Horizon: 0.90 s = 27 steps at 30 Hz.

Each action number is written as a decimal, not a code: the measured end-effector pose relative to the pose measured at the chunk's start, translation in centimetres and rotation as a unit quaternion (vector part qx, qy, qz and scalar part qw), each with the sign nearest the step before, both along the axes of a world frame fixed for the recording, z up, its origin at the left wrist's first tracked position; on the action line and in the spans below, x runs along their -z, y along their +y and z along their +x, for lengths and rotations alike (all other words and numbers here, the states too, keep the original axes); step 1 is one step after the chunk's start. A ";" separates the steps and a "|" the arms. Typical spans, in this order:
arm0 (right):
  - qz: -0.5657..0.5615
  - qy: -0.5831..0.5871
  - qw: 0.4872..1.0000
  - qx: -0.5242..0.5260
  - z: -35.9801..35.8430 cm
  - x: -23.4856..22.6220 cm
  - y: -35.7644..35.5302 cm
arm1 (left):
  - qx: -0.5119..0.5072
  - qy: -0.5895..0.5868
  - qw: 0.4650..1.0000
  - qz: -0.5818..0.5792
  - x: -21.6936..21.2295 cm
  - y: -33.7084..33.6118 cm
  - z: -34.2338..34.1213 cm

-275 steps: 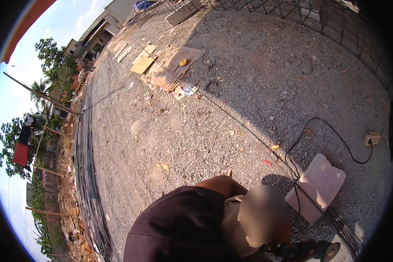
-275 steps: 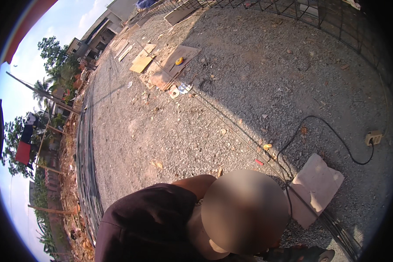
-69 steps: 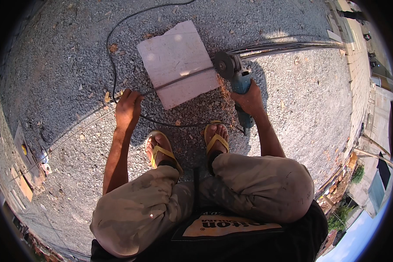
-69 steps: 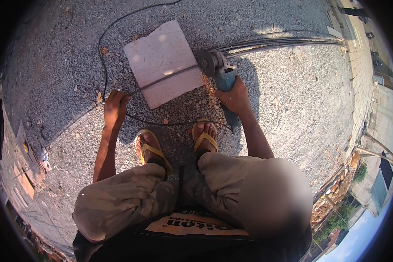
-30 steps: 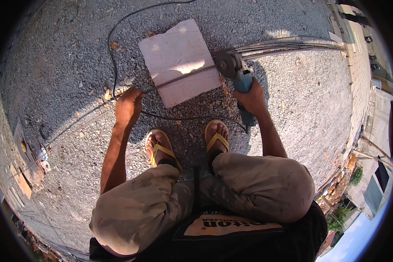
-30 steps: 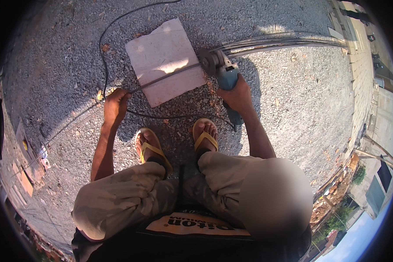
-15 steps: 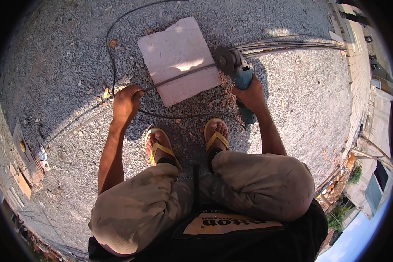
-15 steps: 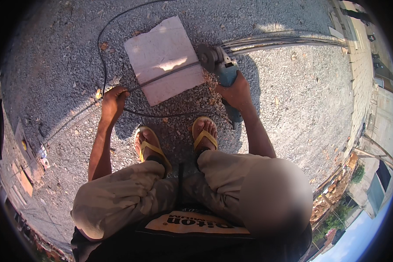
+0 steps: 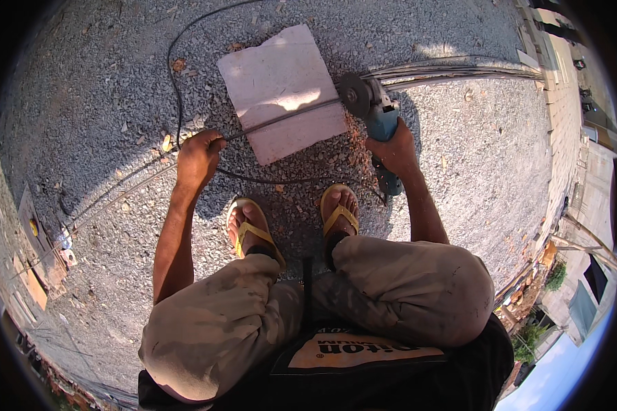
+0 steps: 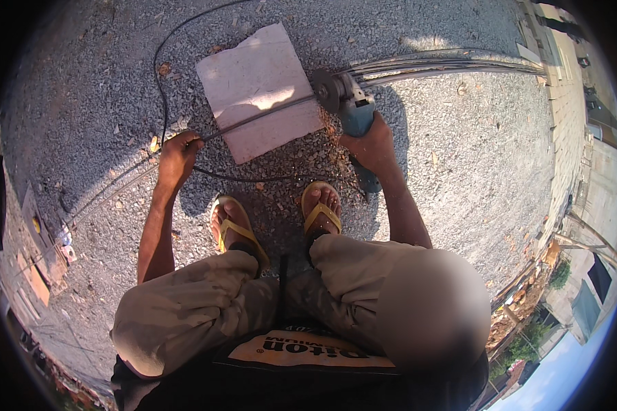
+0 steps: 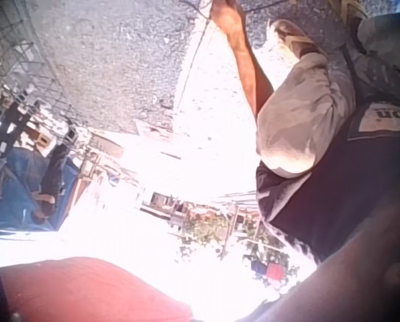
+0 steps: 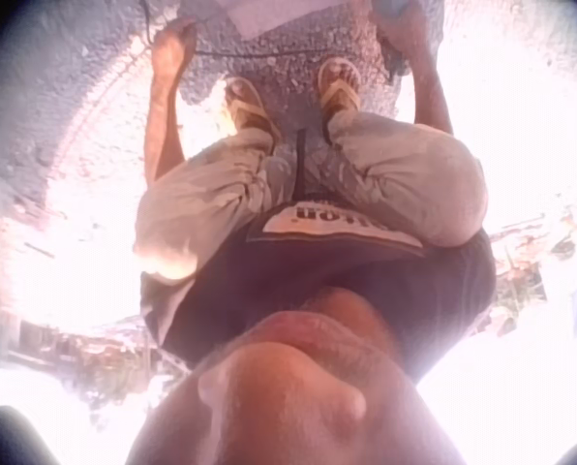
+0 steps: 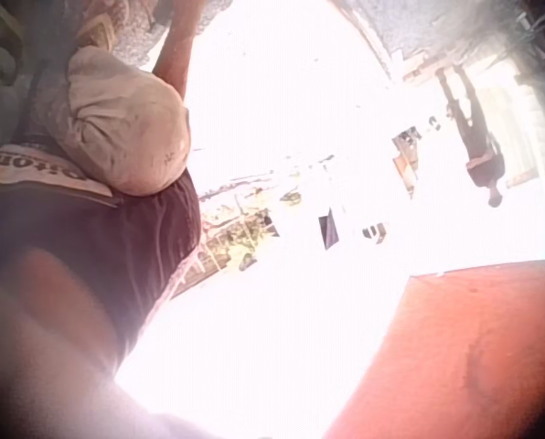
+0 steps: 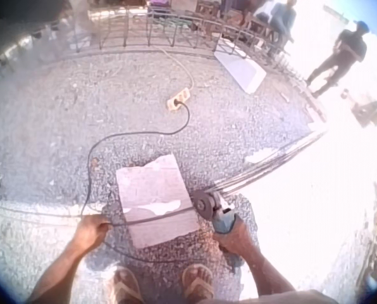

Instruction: The person cuts a metal rebar rod using a power angle grinder while holding the rod against a piece of tile on the ground.

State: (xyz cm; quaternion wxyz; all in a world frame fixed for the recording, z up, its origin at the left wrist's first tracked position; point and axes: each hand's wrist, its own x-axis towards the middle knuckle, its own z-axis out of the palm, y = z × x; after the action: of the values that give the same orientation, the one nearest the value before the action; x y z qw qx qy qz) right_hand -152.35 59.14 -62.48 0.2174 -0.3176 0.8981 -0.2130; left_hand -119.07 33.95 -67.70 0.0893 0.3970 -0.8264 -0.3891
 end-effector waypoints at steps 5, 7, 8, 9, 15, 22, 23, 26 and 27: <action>0.017 -0.042 0.999 0.027 0.4 -0.3 -0.4 | -0.002 -0.018 1.000 0.019 -0.3 -0.1 0.2; 0.009 -0.035 0.999 0.021 0.3 0.1 -0.3 | -0.005 -0.019 1.000 0.019 -0.3 -0.1 0.2; 0.001 -0.027 1.000 0.015 0.3 0.2 -0.2 | -0.006 -0.019 1.000 0.020 -0.3 -0.1 0.1; 0.002 -0.026 1.000 0.016 0.2 0.2 0.0 | -0.006 -0.018 1.000 0.021 -0.4 -0.1 0.1; 0.005 -0.023 1.000 0.011 0.6 0.6 0.0 | -0.023 -0.037 0.999 0.027 -0.8 0.1 0.3; -0.011 -0.026 0.999 0.021 0.6 0.0 0.9 | -0.017 -0.027 0.999 0.019 -0.7 0.2 -0.2; -0.006 -0.023 0.999 0.029 0.6 -0.1 1.0 | -0.017 -0.026 0.999 0.014 -0.7 0.2 -0.1; 0.014 -0.054 0.998 0.023 0.6 -0.5 0.6 | -0.015 -0.030 0.999 0.008 -0.5 0.1 0.3; 0.015 -0.055 0.998 0.022 0.6 -0.4 0.6 | -0.015 -0.030 0.999 0.008 -0.4 0.2 0.3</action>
State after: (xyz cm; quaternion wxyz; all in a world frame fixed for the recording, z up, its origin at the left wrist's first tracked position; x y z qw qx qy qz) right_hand -151.77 59.76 -62.08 0.2658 -0.2821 0.8948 -0.2218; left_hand -118.76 34.10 -67.28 0.0673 0.4219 -0.8194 -0.3822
